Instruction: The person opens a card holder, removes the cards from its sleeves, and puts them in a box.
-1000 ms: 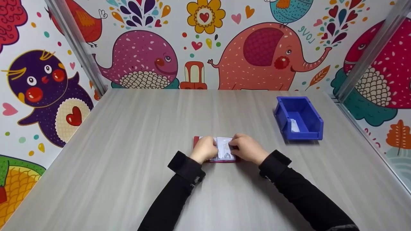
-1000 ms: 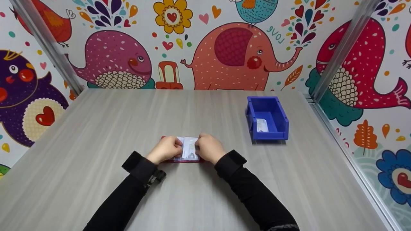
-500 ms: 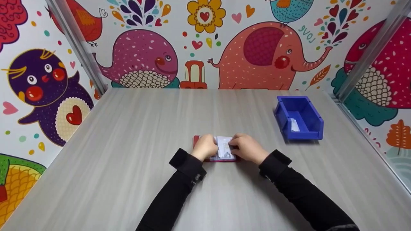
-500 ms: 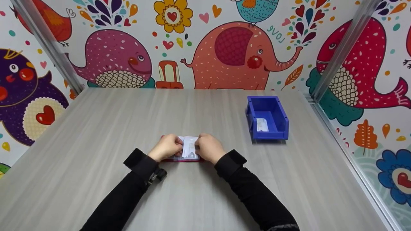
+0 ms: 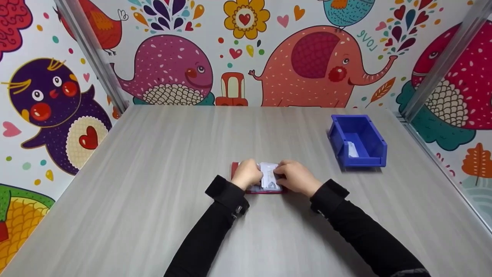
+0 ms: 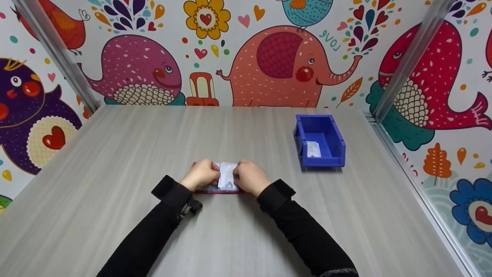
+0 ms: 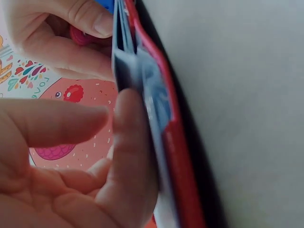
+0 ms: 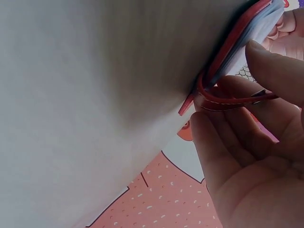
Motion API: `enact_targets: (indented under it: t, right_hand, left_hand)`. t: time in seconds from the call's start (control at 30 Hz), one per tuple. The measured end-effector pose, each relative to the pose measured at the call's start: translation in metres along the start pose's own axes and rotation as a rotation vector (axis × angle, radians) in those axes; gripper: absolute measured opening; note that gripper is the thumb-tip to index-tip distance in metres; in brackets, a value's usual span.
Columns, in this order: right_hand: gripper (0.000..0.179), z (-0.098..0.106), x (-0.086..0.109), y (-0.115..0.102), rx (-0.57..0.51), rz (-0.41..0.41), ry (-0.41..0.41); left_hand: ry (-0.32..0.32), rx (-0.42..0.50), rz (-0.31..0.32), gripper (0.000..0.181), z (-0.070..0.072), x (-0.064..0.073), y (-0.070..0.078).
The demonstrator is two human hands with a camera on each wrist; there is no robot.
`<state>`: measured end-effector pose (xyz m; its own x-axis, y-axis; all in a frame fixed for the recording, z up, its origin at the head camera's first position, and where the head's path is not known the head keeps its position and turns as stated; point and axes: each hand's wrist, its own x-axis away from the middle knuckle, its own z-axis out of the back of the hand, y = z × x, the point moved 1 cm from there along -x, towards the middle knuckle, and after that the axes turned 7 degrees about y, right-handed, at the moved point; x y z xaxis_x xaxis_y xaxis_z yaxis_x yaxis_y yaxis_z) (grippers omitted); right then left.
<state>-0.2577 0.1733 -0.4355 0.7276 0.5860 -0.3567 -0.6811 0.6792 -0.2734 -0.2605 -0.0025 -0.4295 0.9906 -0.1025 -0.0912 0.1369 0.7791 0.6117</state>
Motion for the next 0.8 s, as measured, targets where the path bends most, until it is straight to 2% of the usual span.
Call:
enact_targets:
  t: [0.4,0.63,0.8]
  right_hand:
    - [0.018,0.0003,-0.0001,-0.0002,0.001,0.005,-0.003]
    - [0.019,-0.0003,0.0006,0.0012,-0.006,0.012,0.004]
    - [0.014,0.0002,0.0002,0.0009,-0.018,0.013,0.002]
  left_hand:
    - [0.039,0.035,0.029,0.04,-0.0015,-0.0023,0.0002]
    - [0.036,0.025,0.032,0.041,-0.0017,-0.0045,0.0012]
    - [0.015,0.042,0.06,0.039,-0.0032,-0.0075,-0.0002]
